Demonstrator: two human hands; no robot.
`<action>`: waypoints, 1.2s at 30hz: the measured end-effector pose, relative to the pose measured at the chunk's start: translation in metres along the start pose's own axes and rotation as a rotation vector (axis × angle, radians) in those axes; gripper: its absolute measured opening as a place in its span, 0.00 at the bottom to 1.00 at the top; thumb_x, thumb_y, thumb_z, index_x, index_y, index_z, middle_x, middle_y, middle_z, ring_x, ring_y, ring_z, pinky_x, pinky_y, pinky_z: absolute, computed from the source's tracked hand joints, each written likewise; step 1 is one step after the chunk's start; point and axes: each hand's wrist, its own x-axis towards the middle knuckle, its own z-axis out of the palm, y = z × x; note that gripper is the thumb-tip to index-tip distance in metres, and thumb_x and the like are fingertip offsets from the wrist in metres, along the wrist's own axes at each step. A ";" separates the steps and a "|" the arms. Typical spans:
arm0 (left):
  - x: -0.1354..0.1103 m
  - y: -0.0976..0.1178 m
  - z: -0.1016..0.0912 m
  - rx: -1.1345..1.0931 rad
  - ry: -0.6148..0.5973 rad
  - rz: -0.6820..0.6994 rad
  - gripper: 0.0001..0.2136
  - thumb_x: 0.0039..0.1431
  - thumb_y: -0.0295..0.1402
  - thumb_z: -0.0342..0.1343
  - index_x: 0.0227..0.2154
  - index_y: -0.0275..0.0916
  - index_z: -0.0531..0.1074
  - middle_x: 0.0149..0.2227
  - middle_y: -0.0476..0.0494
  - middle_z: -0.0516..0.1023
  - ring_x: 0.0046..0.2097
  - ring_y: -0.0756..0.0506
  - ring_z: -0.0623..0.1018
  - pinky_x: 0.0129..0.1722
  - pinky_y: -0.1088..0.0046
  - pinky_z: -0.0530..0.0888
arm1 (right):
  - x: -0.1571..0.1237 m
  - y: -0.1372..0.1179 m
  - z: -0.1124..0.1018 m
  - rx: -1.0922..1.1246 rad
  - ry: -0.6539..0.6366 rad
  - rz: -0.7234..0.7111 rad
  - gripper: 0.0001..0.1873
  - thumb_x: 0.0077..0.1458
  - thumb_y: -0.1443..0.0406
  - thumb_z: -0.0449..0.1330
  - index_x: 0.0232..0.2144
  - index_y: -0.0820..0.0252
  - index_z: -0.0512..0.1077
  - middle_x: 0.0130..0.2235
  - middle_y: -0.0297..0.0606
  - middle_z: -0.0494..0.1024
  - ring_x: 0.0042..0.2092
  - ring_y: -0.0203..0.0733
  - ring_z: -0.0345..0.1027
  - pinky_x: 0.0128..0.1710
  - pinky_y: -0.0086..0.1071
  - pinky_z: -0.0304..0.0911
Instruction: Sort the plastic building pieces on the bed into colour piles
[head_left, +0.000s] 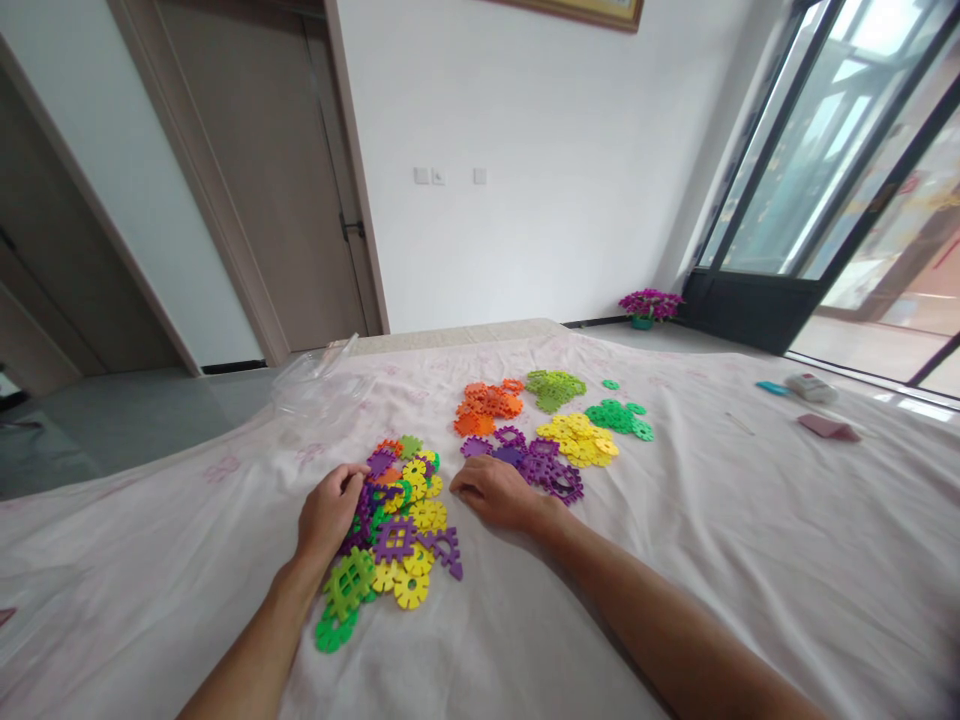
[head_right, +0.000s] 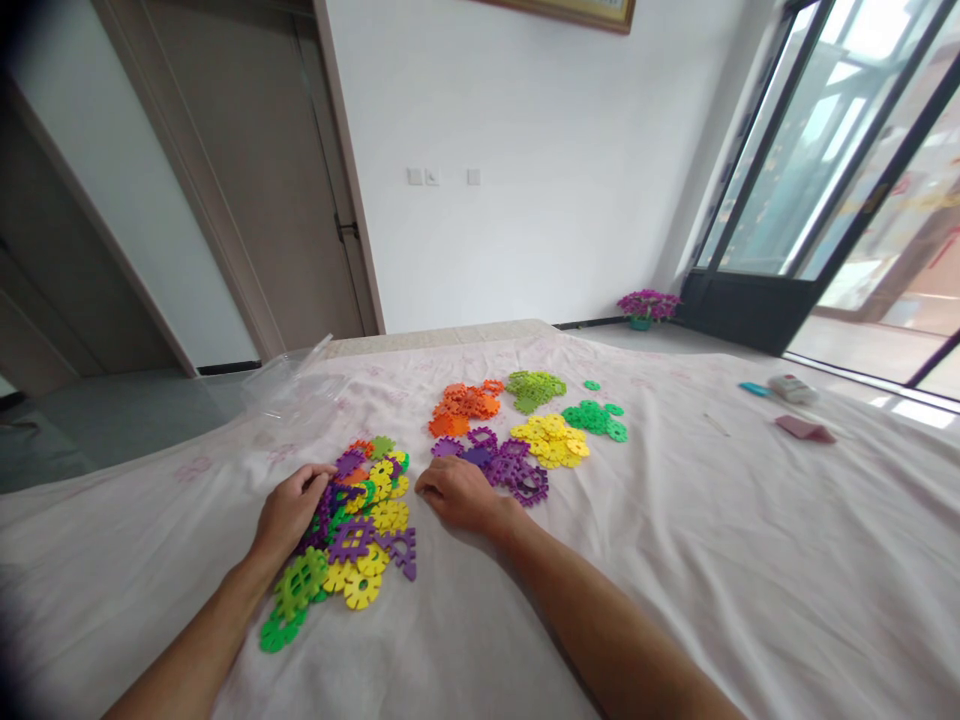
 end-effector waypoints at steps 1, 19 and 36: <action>0.000 0.000 0.000 0.000 0.000 0.000 0.13 0.59 0.42 0.48 0.39 0.49 0.76 0.44 0.53 0.81 0.44 0.45 0.78 0.39 0.75 0.69 | 0.000 0.000 0.000 0.001 0.001 -0.001 0.10 0.59 0.68 0.54 0.39 0.56 0.76 0.38 0.38 0.77 0.42 0.39 0.68 0.42 0.29 0.59; 0.000 -0.001 0.001 -0.014 -0.003 0.016 0.13 0.59 0.41 0.48 0.39 0.49 0.76 0.44 0.53 0.81 0.45 0.45 0.78 0.41 0.73 0.69 | 0.000 0.005 0.004 0.018 0.029 -0.020 0.10 0.59 0.68 0.55 0.38 0.57 0.76 0.38 0.38 0.77 0.42 0.38 0.68 0.42 0.29 0.59; -0.001 -0.001 0.000 -0.008 0.010 0.032 0.13 0.58 0.42 0.48 0.38 0.49 0.76 0.44 0.53 0.81 0.45 0.45 0.78 0.44 0.73 0.71 | 0.000 0.003 0.004 0.021 0.024 -0.004 0.10 0.59 0.68 0.54 0.38 0.57 0.75 0.38 0.38 0.77 0.42 0.39 0.68 0.42 0.29 0.59</action>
